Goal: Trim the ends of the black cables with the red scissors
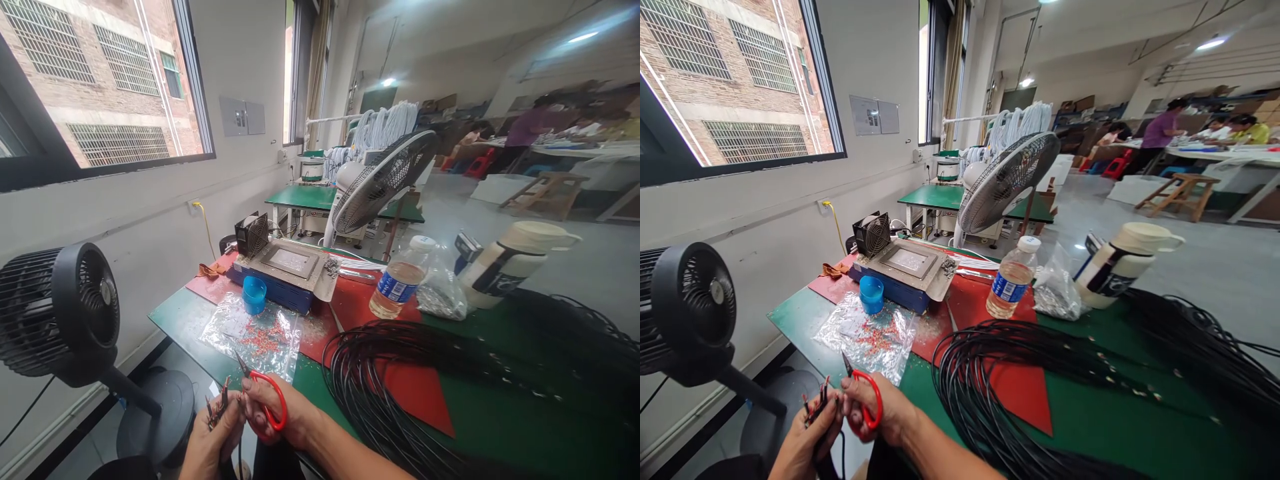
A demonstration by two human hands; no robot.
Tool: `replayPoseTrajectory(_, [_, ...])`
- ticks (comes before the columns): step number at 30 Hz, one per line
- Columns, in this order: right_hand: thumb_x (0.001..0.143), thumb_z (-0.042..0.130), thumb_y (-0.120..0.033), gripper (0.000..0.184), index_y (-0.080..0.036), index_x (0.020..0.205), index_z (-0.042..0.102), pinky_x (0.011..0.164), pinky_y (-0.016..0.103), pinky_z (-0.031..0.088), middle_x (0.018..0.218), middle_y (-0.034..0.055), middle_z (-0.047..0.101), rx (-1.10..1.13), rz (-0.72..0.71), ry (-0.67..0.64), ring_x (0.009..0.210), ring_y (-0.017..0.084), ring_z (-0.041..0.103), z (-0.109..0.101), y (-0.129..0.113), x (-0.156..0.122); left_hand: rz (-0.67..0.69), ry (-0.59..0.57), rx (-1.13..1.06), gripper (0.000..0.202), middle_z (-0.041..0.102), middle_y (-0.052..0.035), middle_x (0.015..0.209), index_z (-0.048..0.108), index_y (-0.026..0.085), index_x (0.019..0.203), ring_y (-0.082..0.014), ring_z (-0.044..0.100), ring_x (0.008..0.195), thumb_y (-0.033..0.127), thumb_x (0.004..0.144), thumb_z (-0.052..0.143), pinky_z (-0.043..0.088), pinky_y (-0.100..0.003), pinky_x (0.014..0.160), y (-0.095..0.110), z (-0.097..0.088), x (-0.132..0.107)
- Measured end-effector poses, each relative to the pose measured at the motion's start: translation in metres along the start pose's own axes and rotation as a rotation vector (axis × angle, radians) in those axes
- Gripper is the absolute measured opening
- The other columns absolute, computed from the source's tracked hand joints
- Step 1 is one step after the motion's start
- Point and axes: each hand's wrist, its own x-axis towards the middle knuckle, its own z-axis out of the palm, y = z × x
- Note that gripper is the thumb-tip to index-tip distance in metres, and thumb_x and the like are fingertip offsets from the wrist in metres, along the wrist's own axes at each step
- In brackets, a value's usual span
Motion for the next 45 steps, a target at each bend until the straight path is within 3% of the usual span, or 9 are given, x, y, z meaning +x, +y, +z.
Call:
replayPoseTrajectory(3, [0.067, 0.061, -0.056, 0.048, -0.01, 0.056, 0.055, 0.028, 0.017, 0.024, 0.035, -0.0053, 0.042, -0.028, -0.005, -0.027, 0.027, 0.005, 0.036, 0.001, -0.002, -0.002, -0.023, -0.011, -0.039, 0.024, 0.053, -0.001, 0.049, 0.063, 0.013, 0.059, -0.005, 0.039, 0.043, 0.034, 0.056, 0.074, 0.028, -0.015, 0.039, 0.0, -0.001, 0.001])
replayPoseTrajectory(8, [0.065, 0.063, -0.054, 0.046, -0.011, 0.054, 0.054, 0.027, 0.017, 0.022, 0.034, -0.0053, 0.04, -0.036, 0.014, -0.042, 0.026, 0.005, 0.035, 0.003, -0.007, -0.004, 0.039, -0.121, 0.031, 0.029, 0.033, 0.0073, 0.039, 0.058, 0.012, 0.056, 0.0009, 0.017, 0.033, 0.038, 0.067, 0.064, 0.006, -0.018, 0.036, -0.003, -0.006, 0.004])
replayPoseTrajectory(18, [0.067, 0.059, -0.046, 0.038, -0.011, 0.051, 0.054, 0.026, 0.016, 0.025, 0.033, -0.0044, 0.042, -0.054, 0.109, -0.007, 0.025, 0.005, 0.035, 0.003, -0.006, -0.003, 0.068, -0.158, 0.106, 0.027, 0.038, 0.0054, 0.04, 0.058, 0.012, 0.058, 0.0006, 0.019, 0.034, 0.036, 0.071, 0.06, 0.007, -0.02, 0.038, -0.003, -0.011, 0.001])
replayPoseTrajectory(23, [0.064, 0.061, -0.042, 0.035, -0.011, 0.05, 0.053, 0.026, 0.015, 0.023, 0.033, -0.0046, 0.042, -0.028, 0.105, 0.002, 0.025, 0.005, 0.035, 0.002, -0.005, -0.002, 0.078, -0.156, 0.119, 0.027, 0.033, 0.0066, 0.041, 0.058, 0.012, 0.058, 0.0, 0.019, 0.036, 0.037, 0.071, 0.06, 0.008, -0.02, 0.039, -0.006, -0.011, 0.003])
replayPoseTrajectory(28, [0.07, 0.059, -0.051, 0.043, -0.01, 0.054, 0.054, 0.028, 0.016, 0.023, 0.034, -0.0051, 0.041, 0.045, 0.029, -0.018, 0.026, 0.004, 0.035, -0.001, 0.001, 0.002, 0.068, -0.098, 0.076, 0.026, 0.035, 0.0062, 0.042, 0.059, 0.012, 0.062, -0.0006, 0.023, 0.037, 0.038, 0.066, 0.065, 0.013, -0.019, 0.039, -0.007, -0.007, 0.006])
replayPoseTrajectory(37, [0.069, 0.059, -0.055, 0.047, -0.011, 0.052, 0.053, 0.029, 0.017, 0.023, 0.034, -0.0048, 0.041, -0.038, -0.065, -0.042, 0.027, 0.005, 0.036, -0.002, -0.001, 0.001, 0.039, 0.067, -0.006, 0.035, 0.047, 0.0015, 0.044, 0.066, 0.011, 0.077, -0.0015, 0.03, 0.037, 0.039, 0.056, 0.073, 0.013, -0.015, 0.037, -0.012, -0.008, 0.011])
replayPoseTrajectory(45, [0.069, 0.06, -0.053, 0.046, -0.012, 0.051, 0.052, 0.029, 0.018, 0.022, 0.033, -0.0051, 0.04, -0.055, -0.121, -0.038, 0.027, 0.005, 0.034, 0.003, -0.004, -0.002, 0.066, 0.067, 0.039, 0.04, 0.042, 0.004, 0.04, 0.065, 0.01, 0.078, -0.0022, 0.027, 0.036, 0.042, 0.056, 0.072, 0.012, -0.018, 0.037, -0.012, -0.006, 0.009])
